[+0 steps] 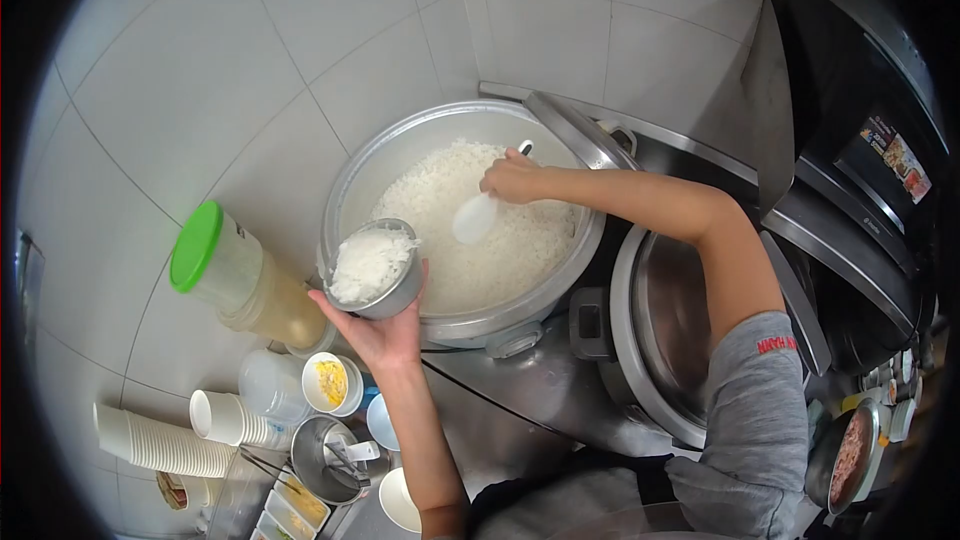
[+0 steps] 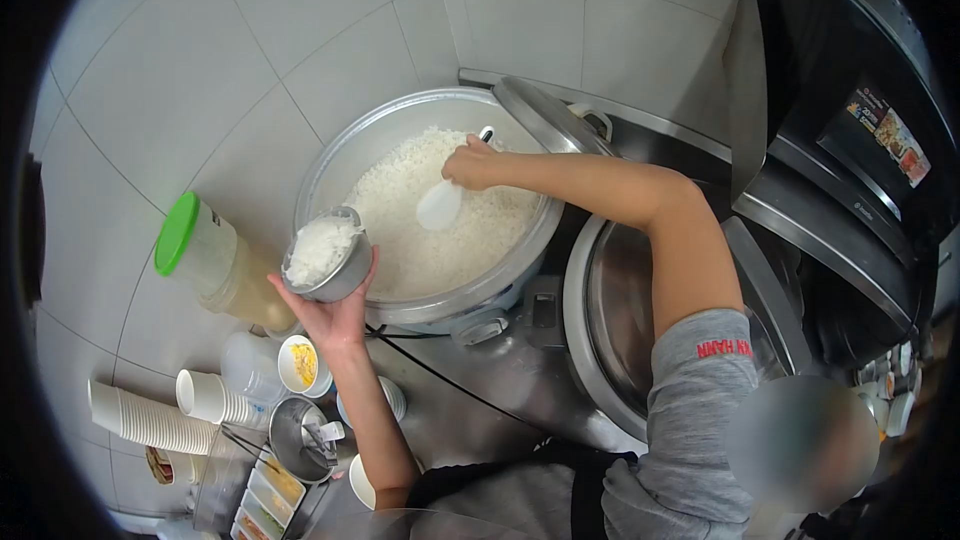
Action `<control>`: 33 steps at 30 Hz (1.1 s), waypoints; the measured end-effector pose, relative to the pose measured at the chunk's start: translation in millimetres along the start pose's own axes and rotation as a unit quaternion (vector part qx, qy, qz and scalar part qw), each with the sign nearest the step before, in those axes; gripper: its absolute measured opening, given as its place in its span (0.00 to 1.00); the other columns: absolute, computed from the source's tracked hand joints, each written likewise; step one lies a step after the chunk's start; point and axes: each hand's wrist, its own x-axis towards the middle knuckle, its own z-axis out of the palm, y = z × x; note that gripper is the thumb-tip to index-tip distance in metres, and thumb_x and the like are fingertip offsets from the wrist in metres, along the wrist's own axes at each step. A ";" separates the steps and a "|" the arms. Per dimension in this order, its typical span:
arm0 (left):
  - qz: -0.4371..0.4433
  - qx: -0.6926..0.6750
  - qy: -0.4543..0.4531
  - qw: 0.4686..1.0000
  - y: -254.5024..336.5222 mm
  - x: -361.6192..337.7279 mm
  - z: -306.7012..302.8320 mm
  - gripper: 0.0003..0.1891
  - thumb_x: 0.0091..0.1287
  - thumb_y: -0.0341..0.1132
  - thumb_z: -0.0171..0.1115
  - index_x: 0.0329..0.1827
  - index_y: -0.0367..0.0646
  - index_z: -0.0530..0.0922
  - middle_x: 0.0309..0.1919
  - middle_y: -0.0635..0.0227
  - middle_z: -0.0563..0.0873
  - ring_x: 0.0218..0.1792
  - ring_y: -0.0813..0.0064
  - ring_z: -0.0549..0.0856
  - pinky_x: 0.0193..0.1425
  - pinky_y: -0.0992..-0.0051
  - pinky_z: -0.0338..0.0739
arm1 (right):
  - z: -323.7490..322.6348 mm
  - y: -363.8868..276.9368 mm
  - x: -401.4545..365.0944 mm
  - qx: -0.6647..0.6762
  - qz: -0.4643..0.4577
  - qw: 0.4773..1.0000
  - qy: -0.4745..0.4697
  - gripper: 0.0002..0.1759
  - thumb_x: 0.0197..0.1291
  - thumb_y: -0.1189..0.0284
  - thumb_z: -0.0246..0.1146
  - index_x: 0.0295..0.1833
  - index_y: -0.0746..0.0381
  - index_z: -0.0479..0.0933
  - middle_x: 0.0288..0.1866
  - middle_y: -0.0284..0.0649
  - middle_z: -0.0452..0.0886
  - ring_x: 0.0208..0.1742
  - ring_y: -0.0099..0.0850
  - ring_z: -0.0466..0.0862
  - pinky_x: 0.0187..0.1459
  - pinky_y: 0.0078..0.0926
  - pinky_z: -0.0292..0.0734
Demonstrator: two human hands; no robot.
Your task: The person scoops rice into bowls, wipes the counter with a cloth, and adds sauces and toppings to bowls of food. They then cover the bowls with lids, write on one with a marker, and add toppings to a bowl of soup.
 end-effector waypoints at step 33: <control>0.071 -0.004 -0.029 0.997 -23.2 17.3 14.2 0.31 0.60 0.56 0.52 0.61 0.45 0.65 0.61 0.64 0.69 0.61 0.65 0.68 0.64 0.61 0.62 | -89.6 -132.5 -80.3 0.086 -0.104 0.956 0.260 0.18 0.57 0.80 0.52 0.54 0.70 0.71 0.46 0.51 0.76 0.44 0.40 0.76 0.47 0.29 0.73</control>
